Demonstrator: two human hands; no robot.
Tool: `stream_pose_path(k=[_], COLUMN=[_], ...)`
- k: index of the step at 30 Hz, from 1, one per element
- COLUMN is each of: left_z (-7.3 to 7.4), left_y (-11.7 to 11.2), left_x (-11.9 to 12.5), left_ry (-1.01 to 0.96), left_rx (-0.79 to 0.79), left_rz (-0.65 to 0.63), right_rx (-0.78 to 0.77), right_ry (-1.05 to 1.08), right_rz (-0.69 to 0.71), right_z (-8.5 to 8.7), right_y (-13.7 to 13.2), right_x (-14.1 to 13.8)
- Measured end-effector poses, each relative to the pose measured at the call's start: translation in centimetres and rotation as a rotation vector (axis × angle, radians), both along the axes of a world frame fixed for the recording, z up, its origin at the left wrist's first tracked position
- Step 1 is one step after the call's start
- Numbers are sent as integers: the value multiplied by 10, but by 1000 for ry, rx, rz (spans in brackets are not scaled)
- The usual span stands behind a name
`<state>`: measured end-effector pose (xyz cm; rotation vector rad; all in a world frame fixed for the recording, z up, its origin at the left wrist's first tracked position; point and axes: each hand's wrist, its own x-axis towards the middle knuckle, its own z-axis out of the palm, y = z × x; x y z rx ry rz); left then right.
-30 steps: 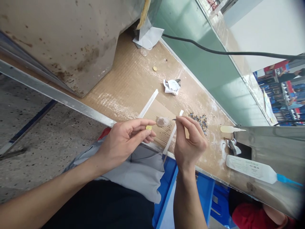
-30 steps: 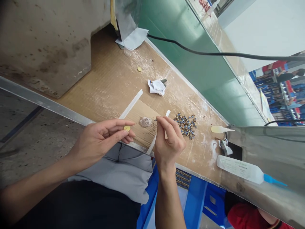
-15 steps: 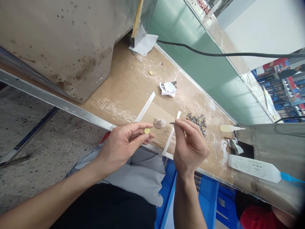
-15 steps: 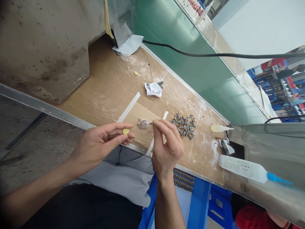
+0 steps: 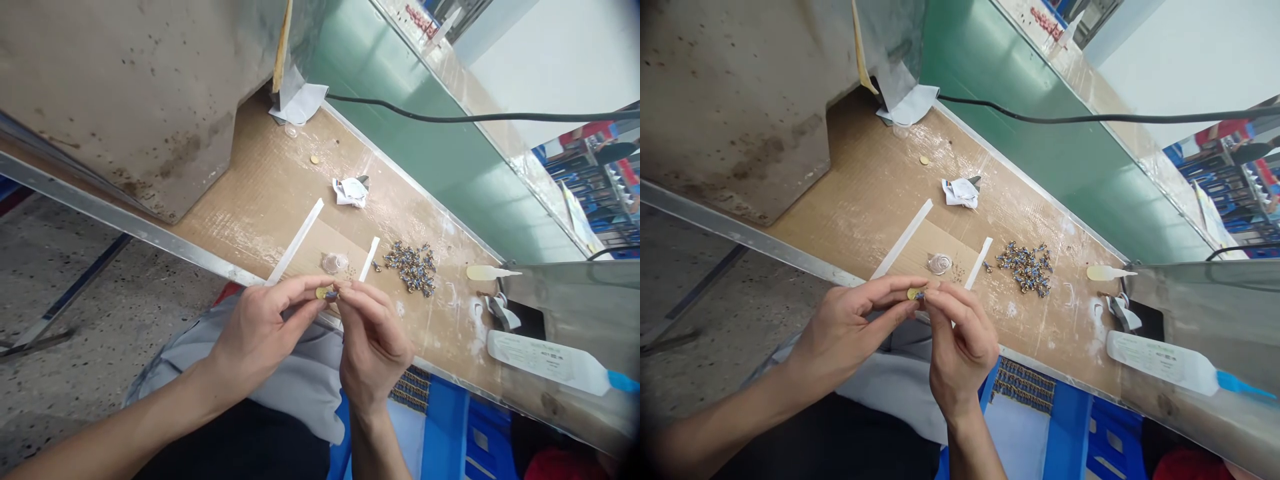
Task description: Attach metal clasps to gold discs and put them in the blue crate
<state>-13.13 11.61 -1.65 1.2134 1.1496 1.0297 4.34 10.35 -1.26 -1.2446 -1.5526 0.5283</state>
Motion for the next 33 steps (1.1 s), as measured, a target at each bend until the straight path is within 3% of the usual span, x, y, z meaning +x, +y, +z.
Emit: stream_pose_path(k=[22, 33], left_z=[0, -2], left_y=[-4, -7], left_x=[5, 5], left_ry=[156, 382], left_rx=[104, 375], left_rz=[7, 40], right_rx=[38, 102], right_ry=[-72, -128], right_rz=[0, 16], right_z=[-1, 0], right_y=[2, 1], right_x=[4, 3])
